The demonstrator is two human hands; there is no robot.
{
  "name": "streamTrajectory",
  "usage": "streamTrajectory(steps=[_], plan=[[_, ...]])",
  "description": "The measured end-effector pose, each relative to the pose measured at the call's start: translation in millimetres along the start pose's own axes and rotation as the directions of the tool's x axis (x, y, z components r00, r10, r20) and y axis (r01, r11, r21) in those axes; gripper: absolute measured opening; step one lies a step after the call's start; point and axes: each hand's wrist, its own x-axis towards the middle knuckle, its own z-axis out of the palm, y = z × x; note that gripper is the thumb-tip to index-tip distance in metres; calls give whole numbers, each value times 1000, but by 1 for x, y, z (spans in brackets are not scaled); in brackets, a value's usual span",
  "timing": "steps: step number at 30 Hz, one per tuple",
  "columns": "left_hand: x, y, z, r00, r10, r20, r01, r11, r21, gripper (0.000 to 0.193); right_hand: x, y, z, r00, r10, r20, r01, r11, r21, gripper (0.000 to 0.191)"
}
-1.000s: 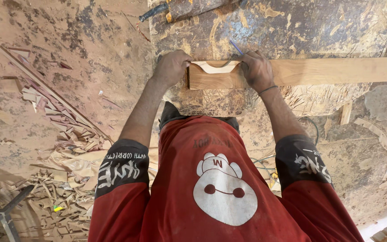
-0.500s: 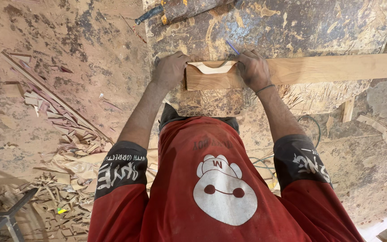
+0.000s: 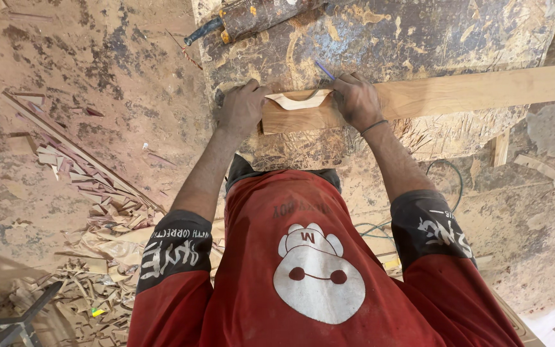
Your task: The person uses a curved wooden template and a pencil to trace a curved outline onto a long plank of wood. They repeatedly reposition the template along the plank and trace its edge to create a continuous curved line.
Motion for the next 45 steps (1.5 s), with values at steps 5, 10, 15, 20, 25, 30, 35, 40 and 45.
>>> streamTrajectory(steps=[5, 10, 15, 20, 25, 30, 35, 40, 45], plan=[[-1, 1, 3, 999, -29, -18, 29, 1000, 6, 21, 0, 6, 2, 1000, -7, 3, 7, 1000, 2, 12], [-1, 2, 1, 998, -41, -46, 39, 999, -34, 17, -1, 9, 3, 1000, -9, 7, 9, 1000, -13, 14], [2, 1, 5, 998, -51, -43, 47, 995, -87, 18, 2, 10, 5, 1000, 12, 20, -12, 999, -32, 13], [2, 0, 7, 997, -44, -67, 36, 993, -115, 17, 1, 11, 5, 1000, -12, 5, 13, 999, -40, 14], [1, -2, 7, 999, -8, -45, 10, 999, 37, 20, 0, 11, 6, 1000, 4, 8, -4, 1000, -2, 13], [3, -5, 17, 996, 63, -63, -51, 982, 183, 22, -2, 13, 8, 1000, -11, -23, 11, 1000, 16, 13], [5, -6, 19, 995, 58, -76, -42, 979, 200, 21, -2, 16, 9, 1000, -16, -23, 16, 1000, 17, 14], [10, 0, 10, 999, 16, 45, -23, 988, 151, 32, -3, 19, 9, 999, -26, -34, 26, 1000, 0, 14], [23, 10, 9, 991, 14, 132, -22, 998, 58, 41, 3, 22, 10, 1000, 22, 0, -22, 998, -66, 11]])
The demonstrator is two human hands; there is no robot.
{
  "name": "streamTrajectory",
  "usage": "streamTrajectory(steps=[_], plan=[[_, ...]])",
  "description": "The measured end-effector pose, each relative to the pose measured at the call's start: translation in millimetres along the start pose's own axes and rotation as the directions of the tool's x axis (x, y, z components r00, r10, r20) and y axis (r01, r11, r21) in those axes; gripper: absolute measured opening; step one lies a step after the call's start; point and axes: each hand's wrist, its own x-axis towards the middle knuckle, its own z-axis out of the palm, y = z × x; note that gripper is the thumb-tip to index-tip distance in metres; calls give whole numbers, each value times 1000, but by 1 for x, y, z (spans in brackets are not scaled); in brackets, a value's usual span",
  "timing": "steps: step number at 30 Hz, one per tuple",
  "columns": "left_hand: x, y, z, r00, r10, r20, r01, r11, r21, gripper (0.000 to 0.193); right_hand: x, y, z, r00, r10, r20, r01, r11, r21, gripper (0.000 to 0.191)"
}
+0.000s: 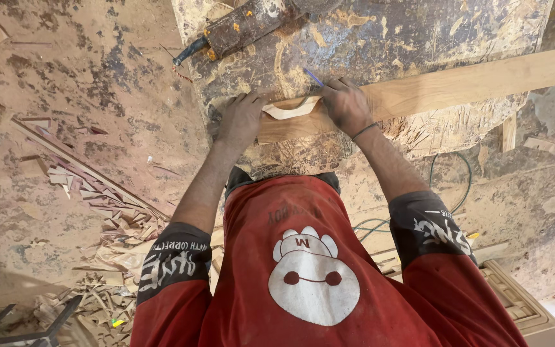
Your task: The person uses a curved wooden template and a pencil to trace a curved outline onto a long plank of wood. They repeatedly reposition the template along the plank and trace its edge to create a continuous curved line.
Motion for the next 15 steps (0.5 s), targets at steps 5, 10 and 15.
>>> streamTrajectory(steps=[5, 10, 15], plan=[[17, -7, 2, 997, -9, 76, -6, 980, 197, 39, 9, 4, 2, 1000, 13, -4, -13, 999, -43, 16], [43, -18, 8, 991, -6, 136, -46, 925, 376, 40, 27, 18, 16, 1000, -3, -9, 2, 998, -66, 23], [59, -35, 11, 1000, -1, 13, -2, 975, 224, 28, 53, 35, 32, 999, 30, 23, -29, 999, -44, 26]])
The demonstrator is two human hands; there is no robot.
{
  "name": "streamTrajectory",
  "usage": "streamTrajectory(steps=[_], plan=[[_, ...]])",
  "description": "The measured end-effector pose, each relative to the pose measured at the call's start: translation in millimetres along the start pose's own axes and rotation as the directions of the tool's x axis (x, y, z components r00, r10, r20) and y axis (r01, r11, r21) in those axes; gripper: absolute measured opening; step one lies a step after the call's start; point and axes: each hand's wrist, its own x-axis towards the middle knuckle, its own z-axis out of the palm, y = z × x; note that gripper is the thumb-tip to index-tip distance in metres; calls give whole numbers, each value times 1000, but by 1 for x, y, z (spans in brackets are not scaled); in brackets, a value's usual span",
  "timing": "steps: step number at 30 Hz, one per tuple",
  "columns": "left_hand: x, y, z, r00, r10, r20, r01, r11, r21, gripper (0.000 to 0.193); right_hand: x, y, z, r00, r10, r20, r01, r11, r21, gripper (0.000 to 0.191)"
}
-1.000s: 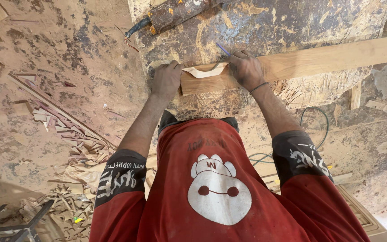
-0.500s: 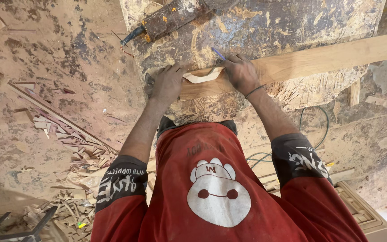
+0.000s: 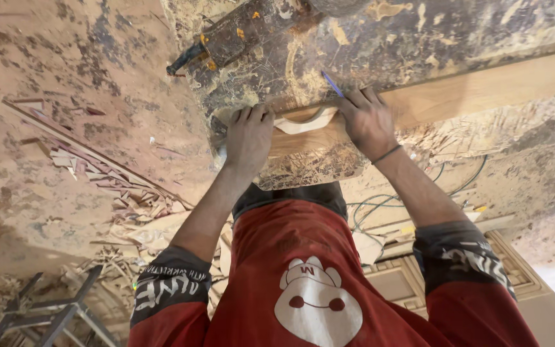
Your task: The person uses a curved wooden template and a pencil to trace a curved outline onto a long plank of wood. They repeatedly reposition the template along the plank and trace its edge to create a continuous curved line.
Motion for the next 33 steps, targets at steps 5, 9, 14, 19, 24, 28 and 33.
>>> streamTrajectory(steps=[5, 9, 14, 19, 24, 28, 33], plan=[[11, -15, 13, 995, -5, -98, -4, 996, -90, 25, 16, 11, 18, 999, 6, 34, -6, 1000, 9, 28], [10, -21, 23, 989, -61, -137, 31, 977, -211, 26, 16, 16, 29, 1000, 10, 22, -10, 1000, -25, 28], [8, -30, 35, 981, -108, -164, 55, 953, -297, 27, 18, 18, 30, 998, 28, 63, -25, 999, -45, 25], [2, -30, 33, 984, -63, -170, 16, 965, -262, 28, 15, 11, 18, 999, 21, 32, -20, 999, -30, 26], [-4, -23, 11, 995, -41, -88, 20, 973, -231, 33, 7, 7, 7, 999, 5, 45, -6, 1000, 6, 25], [-11, -13, -11, 998, -21, -59, 6, 967, -255, 55, -1, 6, 0, 999, -31, 35, 32, 999, -11, 21], [-8, 30, -12, 976, 217, -33, -218, 975, -38, 44, -10, 0, -8, 999, -25, 48, 25, 1000, -9, 21]])
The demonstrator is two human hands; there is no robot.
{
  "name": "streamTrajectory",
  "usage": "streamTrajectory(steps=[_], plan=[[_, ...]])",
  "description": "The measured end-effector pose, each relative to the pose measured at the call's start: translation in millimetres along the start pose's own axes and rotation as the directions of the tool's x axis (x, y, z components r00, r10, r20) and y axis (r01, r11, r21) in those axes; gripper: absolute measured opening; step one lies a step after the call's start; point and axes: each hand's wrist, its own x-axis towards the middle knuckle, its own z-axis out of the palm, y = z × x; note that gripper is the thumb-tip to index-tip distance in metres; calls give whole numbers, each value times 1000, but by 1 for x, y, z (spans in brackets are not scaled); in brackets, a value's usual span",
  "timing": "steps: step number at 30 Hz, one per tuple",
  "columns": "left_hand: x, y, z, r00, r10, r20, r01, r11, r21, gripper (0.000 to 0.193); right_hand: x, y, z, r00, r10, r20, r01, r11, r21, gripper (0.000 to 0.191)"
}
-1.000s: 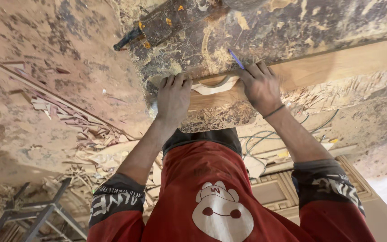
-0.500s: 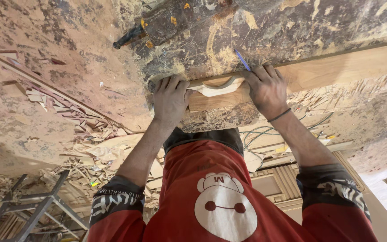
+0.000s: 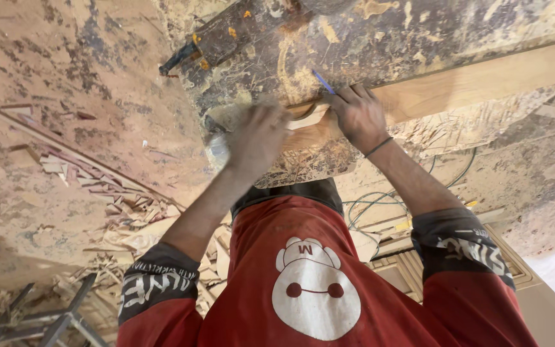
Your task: The person uses a curved wooden template and a pencil to trace a curved outline onto a long plank of wood. They repeatedly reposition the template along the plank and trace its edge to create a continuous curved line.
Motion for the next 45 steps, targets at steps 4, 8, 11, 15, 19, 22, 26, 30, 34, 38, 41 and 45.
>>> streamTrajectory(steps=[4, 8, 11, 15, 19, 22, 26, 30, 34, 38, 41, 45], plan=[[2, 45, 15, 986, 155, 69, -169, 919, 356, 50, -7, -5, -7, 1000, 8, -2, -8, 1000, 2, 20], [-7, 69, 21, 997, 62, 37, -71, 935, 347, 56, -9, -7, -9, 1000, -12, -19, 12, 1000, -22, 19], [-8, 79, 24, 1000, 5, 25, -15, 912, 410, 58, -7, -5, -7, 1000, -7, 5, 7, 999, -38, 18], [-9, 89, 27, 998, -52, -33, 60, 945, 322, 45, -8, -4, -6, 1000, -5, 17, 6, 1000, -25, 22], [-5, 94, 25, 996, -92, -2, 88, 947, 310, 48, -6, -5, -8, 999, -25, 27, 26, 999, -40, 18], [-3, 98, 22, 995, -99, 18, 87, 941, 327, 48, -4, -5, -12, 999, -27, 36, 27, 1000, -15, 19], [-2, 98, 19, 993, -61, 97, 31, 957, 290, 42, -9, -7, -19, 998, -52, 34, 53, 999, -14, 20], [9, 81, 13, 988, 71, 139, -107, 956, 273, 37, -19, -7, -24, 997, -73, -1, 72, 997, -26, 22], [21, 69, -7, 970, 137, 203, -197, 928, 316, 35, -29, -4, -30, 998, -59, 2, 59, 998, 19, 19], [33, 70, -30, 937, 34, 347, -105, 977, 185, 23, -34, 0, -33, 997, -74, 1, 74, 997, -38, 20], [45, 70, -38, 954, 148, 261, -201, 961, 190, 30, -37, 0, -33, 998, -59, -8, 58, 997, -59, 11], [55, 66, -38, 938, 248, 241, -302, 926, 224, 41, -43, -2, -35, 998, -53, -30, 51, 997, -50, 9]])
